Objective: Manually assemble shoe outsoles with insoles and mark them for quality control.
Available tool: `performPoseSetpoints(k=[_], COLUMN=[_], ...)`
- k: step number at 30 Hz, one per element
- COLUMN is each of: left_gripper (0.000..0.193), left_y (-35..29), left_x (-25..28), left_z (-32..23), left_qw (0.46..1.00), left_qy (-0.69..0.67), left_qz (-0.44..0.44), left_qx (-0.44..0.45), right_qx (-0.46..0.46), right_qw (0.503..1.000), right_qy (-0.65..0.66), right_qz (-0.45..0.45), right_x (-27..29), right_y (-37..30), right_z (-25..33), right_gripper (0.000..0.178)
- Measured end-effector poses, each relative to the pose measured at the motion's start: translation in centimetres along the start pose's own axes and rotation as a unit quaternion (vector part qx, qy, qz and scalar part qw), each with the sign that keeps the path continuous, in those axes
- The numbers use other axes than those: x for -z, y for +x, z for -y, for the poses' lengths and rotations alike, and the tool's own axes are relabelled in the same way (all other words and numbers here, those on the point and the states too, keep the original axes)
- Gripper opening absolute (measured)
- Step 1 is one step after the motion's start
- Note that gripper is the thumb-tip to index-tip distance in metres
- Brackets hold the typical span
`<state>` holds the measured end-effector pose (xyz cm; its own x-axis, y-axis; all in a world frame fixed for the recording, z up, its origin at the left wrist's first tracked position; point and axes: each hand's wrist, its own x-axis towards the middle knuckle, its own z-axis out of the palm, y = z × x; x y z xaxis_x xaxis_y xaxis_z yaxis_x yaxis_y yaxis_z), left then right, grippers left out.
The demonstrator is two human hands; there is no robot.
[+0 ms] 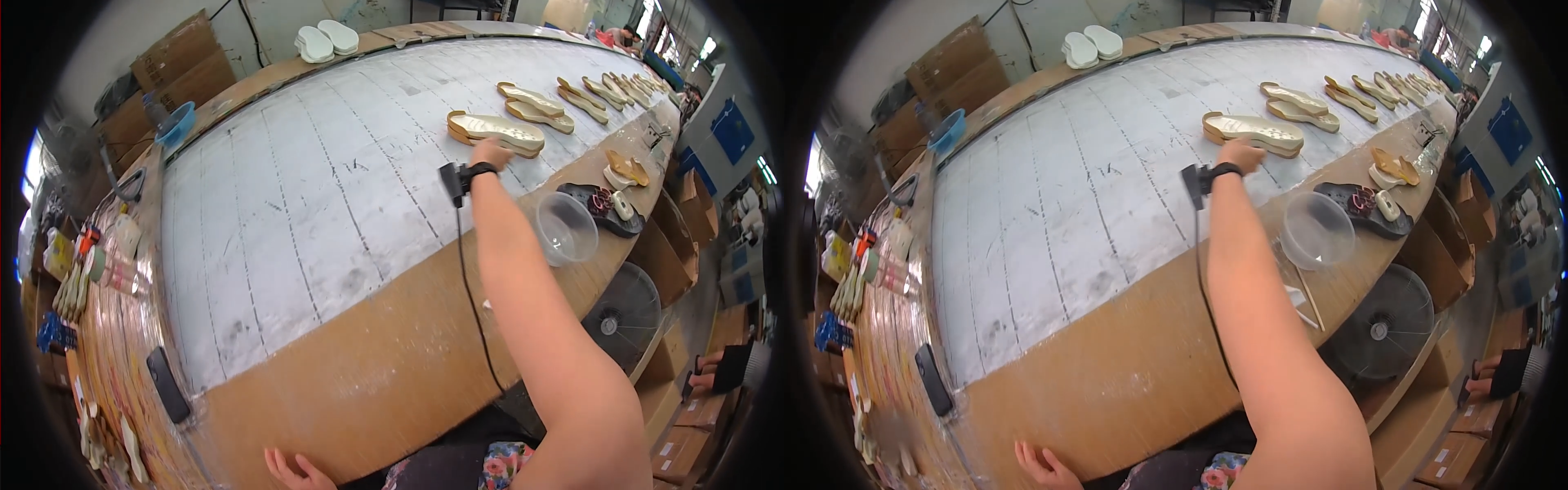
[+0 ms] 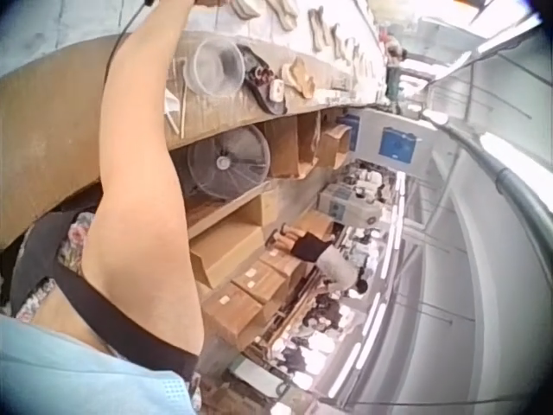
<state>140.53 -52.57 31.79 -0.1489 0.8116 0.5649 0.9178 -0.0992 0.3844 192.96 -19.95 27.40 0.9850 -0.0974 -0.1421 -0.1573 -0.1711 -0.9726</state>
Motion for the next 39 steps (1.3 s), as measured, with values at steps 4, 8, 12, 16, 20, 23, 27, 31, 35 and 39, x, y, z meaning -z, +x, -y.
performPoseSetpoints(k=[4,8,12,16,20,23,27,31,35,39], left_gripper=[0.032,0.032,0.031,0.03,0.03,0.031,0.037,0.053,0.064,0.066], left_y=[-0.1,0.4,0.8,0.8,-0.2,-0.4,-1.1,1.7,4.9,5.8], left_x=[-0.7,-1.9,-2.7,-2.3,-2.4,-2.8,-3.2,-2.4,-3.6,-1.9], left_z=[0.0,-0.8,-1.4,-2.0,-1.4,-1.7,1.3,-0.8,-7.6,-9.0], left_qw=[0.998,0.993,0.991,0.985,0.991,0.995,0.98,0.824,0.646,0.581], left_qy=[0.022,0.071,0.08,0.088,0.062,0.016,-0.113,-0.458,-0.693,-0.757], left_qz=[0.041,0.082,0.099,0.119,0.101,0.086,0.16,0.224,0.162,0.03], left_qx=[0.033,0.037,0.035,0.086,0.058,0.043,0.028,0.247,0.278,0.299], right_qx=[0.058,0.036,0.018,0.042,0.067,0.024,0.011,-0.246,-0.225,-0.142], right_qw=[0.98,0.985,0.991,0.997,0.997,0.964,0.889,0.733,0.641,0.612], right_qy=[-0.021,-0.01,0.13,0.009,-0.035,-0.105,-0.061,0.09,0.128,0.15], right_qz=[-0.19,-0.169,-0.037,-0.06,-0.011,0.243,0.453,0.627,0.723,0.763], right_x=[-0.2,0.3,0.2,-0.7,-2.9,-5.3,-5.6,6.0,17.2,25.6], right_y=[9.4,16.6,19.8,15.0,13.9,16.1,11.4,-11.5,-21.8,-29.0], right_z=[-0.5,-2.6,-2.3,0.3,1.0,0.2,-1.7,2.7,3.1,0.6], right_gripper=[0.05,0.057,0.058,0.047,0.051,0.053,0.044,0.039,0.041,0.054])
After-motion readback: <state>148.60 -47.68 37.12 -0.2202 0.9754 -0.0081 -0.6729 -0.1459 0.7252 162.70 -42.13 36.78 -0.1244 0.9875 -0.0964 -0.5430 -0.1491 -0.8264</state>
